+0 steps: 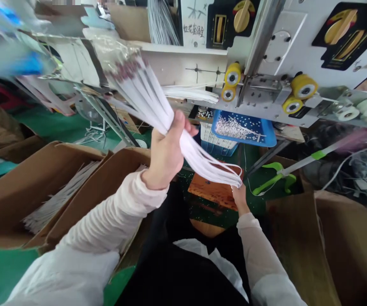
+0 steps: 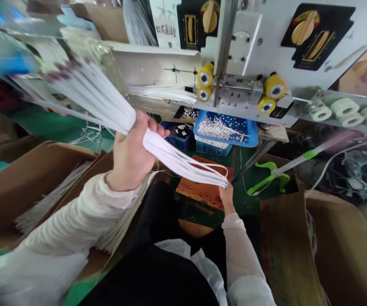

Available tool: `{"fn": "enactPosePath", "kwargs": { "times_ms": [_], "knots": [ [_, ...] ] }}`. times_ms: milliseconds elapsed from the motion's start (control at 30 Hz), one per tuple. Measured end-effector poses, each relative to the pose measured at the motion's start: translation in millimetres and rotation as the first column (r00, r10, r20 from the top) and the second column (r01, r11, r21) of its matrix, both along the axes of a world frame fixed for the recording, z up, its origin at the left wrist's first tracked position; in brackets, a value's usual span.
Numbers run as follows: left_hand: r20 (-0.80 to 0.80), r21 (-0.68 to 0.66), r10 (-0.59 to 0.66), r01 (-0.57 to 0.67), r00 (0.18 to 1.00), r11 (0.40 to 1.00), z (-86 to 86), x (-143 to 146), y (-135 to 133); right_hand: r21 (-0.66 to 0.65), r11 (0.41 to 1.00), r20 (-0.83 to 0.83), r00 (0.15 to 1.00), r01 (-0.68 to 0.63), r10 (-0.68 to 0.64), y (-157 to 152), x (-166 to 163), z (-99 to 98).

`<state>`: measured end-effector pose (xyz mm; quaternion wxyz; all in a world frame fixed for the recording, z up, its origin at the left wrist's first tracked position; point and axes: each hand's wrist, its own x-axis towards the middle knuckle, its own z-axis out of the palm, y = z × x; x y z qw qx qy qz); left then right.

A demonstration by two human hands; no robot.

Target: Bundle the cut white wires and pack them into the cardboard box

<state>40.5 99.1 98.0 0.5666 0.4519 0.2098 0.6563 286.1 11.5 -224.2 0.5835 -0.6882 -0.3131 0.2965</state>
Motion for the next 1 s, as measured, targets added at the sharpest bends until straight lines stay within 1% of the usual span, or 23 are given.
{"fn": "enactPosePath", "kwargs": {
  "times_ms": [67, 100, 267, 367, 500, 567, 667, 767, 900, 1000],
  "knots": [
    [-0.008, -0.06, 0.051, -0.052, 0.999, 0.997, -14.5, -7, 6, -0.006, 1.0, 0.023, 1.0, -0.011, 0.011, 1, 0, -3.4],
    [0.003, -0.082, 0.073, -0.072, 0.997, 0.994, -19.0, -10, 8, -0.007, 1.0, 0.031, 0.999, -0.015, 0.015, 1, 0, -3.7],
    [0.104, -0.104, 0.146, -0.135, 0.984, 0.985, -27.7, -26, 4, -0.01, 0.999, 0.078, 0.996, 0.035, -0.034, 6, 2, -2.8],
    [0.106, -0.115, 0.176, -0.164, 0.979, 0.98, -37.4, -31, -2, -0.021, 0.999, 0.119, 0.992, 0.046, -0.043, 9, -1, -5.4],
    [0.101, -0.12, 0.178, -0.166, 0.979, 0.979, -53.6, -39, -5, 0.007, 1.0, 0.17, 0.985, -0.016, 0.015, 8, 1, -3.3],
    [0.106, -0.138, 0.184, -0.169, 0.977, 0.976, -58.0, -45, -5, 0.023, 0.998, 0.196, 0.979, -0.055, 0.05, 7, 5, 0.3],
    [0.103, -0.171, 0.233, -0.213, 0.967, 0.962, -61.1, -52, -8, 0.029, 0.996, 0.231, 0.97, -0.087, 0.078, 6, 10, 2.7],
    [0.085, -0.216, 0.289, -0.266, 0.953, 0.939, -65.9, -52, -10, 0.019, 0.994, 0.249, 0.963, -0.108, 0.1, 6, 12, -0.4],
    [0.058, -0.257, 0.335, -0.31, 0.94, 0.915, -75.3, -50, -7, 0.021, 0.988, 0.256, 0.956, -0.156, 0.145, 8, 15, -6.3],
    [0.065, -0.273, 0.345, -0.316, 0.936, 0.909, -78.7, -50, -6, 0.019, 0.984, 0.252, 0.953, -0.176, 0.166, 7, 17, -9.8]
  ]
}}
